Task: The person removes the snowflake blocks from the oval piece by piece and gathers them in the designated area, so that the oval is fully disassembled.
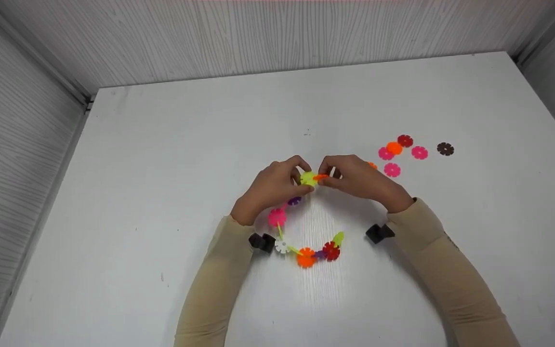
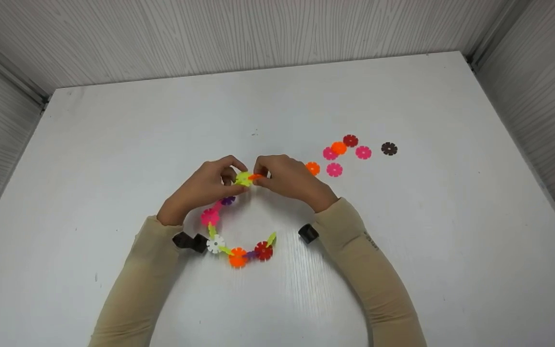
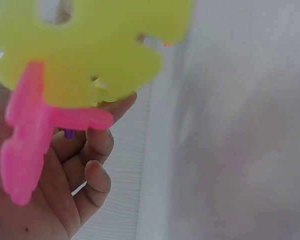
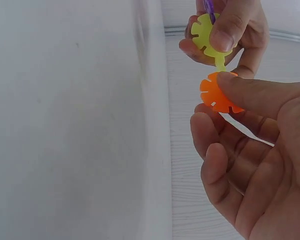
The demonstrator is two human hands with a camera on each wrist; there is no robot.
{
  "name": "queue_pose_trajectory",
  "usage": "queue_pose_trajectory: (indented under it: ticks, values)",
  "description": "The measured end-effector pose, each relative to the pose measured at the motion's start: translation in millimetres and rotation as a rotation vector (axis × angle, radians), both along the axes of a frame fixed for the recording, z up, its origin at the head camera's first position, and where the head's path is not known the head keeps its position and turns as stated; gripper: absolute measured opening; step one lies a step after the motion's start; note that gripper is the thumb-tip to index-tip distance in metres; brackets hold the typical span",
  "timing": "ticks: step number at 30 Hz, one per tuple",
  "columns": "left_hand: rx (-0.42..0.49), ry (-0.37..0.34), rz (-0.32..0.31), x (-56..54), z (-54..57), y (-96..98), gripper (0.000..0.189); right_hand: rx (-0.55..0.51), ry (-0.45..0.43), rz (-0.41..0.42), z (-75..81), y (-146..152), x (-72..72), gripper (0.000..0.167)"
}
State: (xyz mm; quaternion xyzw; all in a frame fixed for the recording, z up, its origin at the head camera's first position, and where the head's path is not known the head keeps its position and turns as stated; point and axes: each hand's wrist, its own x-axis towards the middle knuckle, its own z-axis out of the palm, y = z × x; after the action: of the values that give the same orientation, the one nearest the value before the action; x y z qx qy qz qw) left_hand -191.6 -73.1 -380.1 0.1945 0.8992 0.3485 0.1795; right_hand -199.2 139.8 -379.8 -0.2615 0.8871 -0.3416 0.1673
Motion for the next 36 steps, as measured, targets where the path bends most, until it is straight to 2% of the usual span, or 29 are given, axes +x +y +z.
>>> queue_pose_trajectory:
  ticks: [8,12,19,22,28,30,32,36]
  values:
    - [0.020,0.006,0.000,0.9,1.3,-1.6,0.037,-0.074,0.115,0.038,1.4,1.9,1.5,0.015]
    - [0.055,-0.002,-0.006,1.6,1.5,-2.9,0.036,-0.076,0.189,0.060,0.7,3.9,2.0,0.014]
    - [0.123,-0.027,-0.021,1.1,-0.4,-3.6,0.034,-0.082,0.191,0.087,-1.1,6.6,0.5,0.015]
    - [0.156,-0.027,-0.016,0.2,-1.0,-3.4,0.033,-0.108,0.218,0.091,-0.8,7.0,0.5,0.015]
    - [0.146,0.017,0.048,-2.7,-1.5,-7.8,0.034,-0.156,0.326,0.098,-1.7,7.4,-1.6,0.017]
    - [0.135,0.017,0.073,-4.1,-2.3,-10.6,0.035,-0.164,0.292,0.081,-2.6,9.4,-4.0,0.018]
    - [0.121,0.013,0.082,-5.3,-2.8,-12.8,0.036,-0.163,0.211,0.046,-3.0,13.0,-7.1,0.019]
    - [0.053,0.016,0.080,-6.6,-3.2,-15.7,0.038,-0.121,0.096,-0.081,-2.3,25.6,-15.1,0.021]
